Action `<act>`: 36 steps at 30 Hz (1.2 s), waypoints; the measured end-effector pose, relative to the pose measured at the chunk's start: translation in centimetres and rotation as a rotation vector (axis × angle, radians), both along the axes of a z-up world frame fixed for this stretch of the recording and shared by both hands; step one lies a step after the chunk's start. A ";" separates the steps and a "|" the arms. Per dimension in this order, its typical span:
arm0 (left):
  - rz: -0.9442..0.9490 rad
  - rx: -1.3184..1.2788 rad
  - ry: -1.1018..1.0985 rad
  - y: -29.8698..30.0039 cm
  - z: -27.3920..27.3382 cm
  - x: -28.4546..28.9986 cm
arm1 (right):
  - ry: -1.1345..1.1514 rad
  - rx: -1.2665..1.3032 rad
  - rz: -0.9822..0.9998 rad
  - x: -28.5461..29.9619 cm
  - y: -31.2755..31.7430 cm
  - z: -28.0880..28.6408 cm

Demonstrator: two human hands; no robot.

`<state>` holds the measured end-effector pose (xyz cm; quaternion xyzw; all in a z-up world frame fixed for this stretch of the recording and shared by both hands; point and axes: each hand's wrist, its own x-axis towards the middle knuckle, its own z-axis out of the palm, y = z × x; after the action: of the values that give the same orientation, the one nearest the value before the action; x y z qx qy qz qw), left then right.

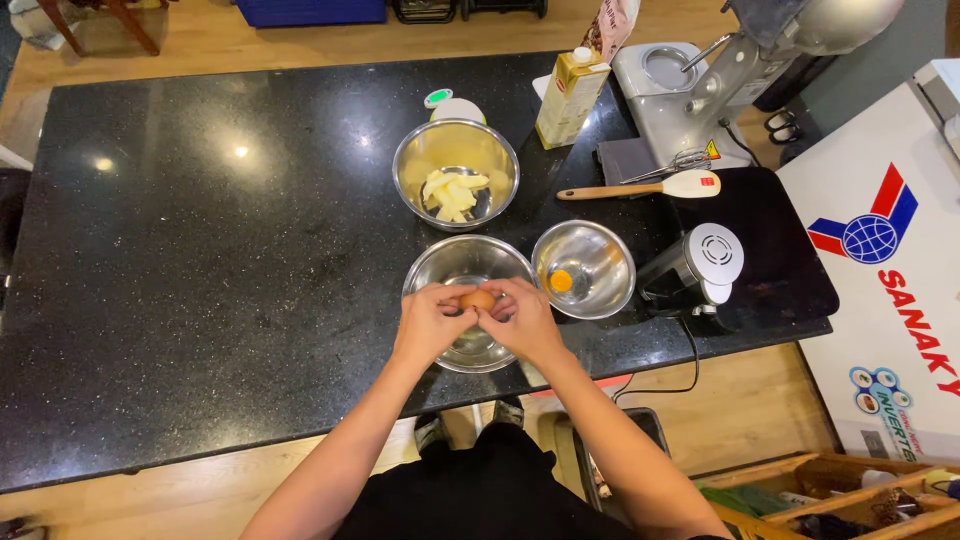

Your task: Cracking eggs into bowls at a bakery kitchen station.

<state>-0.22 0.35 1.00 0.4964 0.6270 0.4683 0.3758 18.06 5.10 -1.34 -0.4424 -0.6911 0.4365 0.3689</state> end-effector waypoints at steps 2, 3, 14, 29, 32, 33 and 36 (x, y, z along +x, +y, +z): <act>-0.004 -0.026 -0.014 0.0 0.3 0.0 | 0.033 -0.006 -0.029 -0.3 -0.4 0.6; -0.007 -0.052 -0.030 0.0 0.5 0.0 | 0.065 -0.013 -0.056 -0.5 -0.6 0.9; 0.034 -0.157 -0.070 0.0 0.5 -0.2 | 0.089 -0.115 -0.131 -0.3 -0.1 -0.1; -0.035 -0.061 -0.302 -0.3 -1.1 -1.2 | 0.131 -0.274 -0.040 1.0 1.6 1.6; -0.037 -0.029 -0.328 -0.4 -0.9 -1.1 | 0.147 -0.271 -0.043 1.0 1.6 2.0; -0.035 -0.011 -0.337 -0.4 -0.8 -1.1 | 0.156 -0.270 -0.046 0.9 1.6 2.2; -0.026 0.015 -0.387 -0.5 -0.5 -0.7 | 0.169 -0.255 -0.050 1.0 2.1 1.7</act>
<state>-0.96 -0.17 0.55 0.4079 0.5332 0.5546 0.4917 19.05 7.21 0.33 -0.4644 -0.5855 0.5470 0.3772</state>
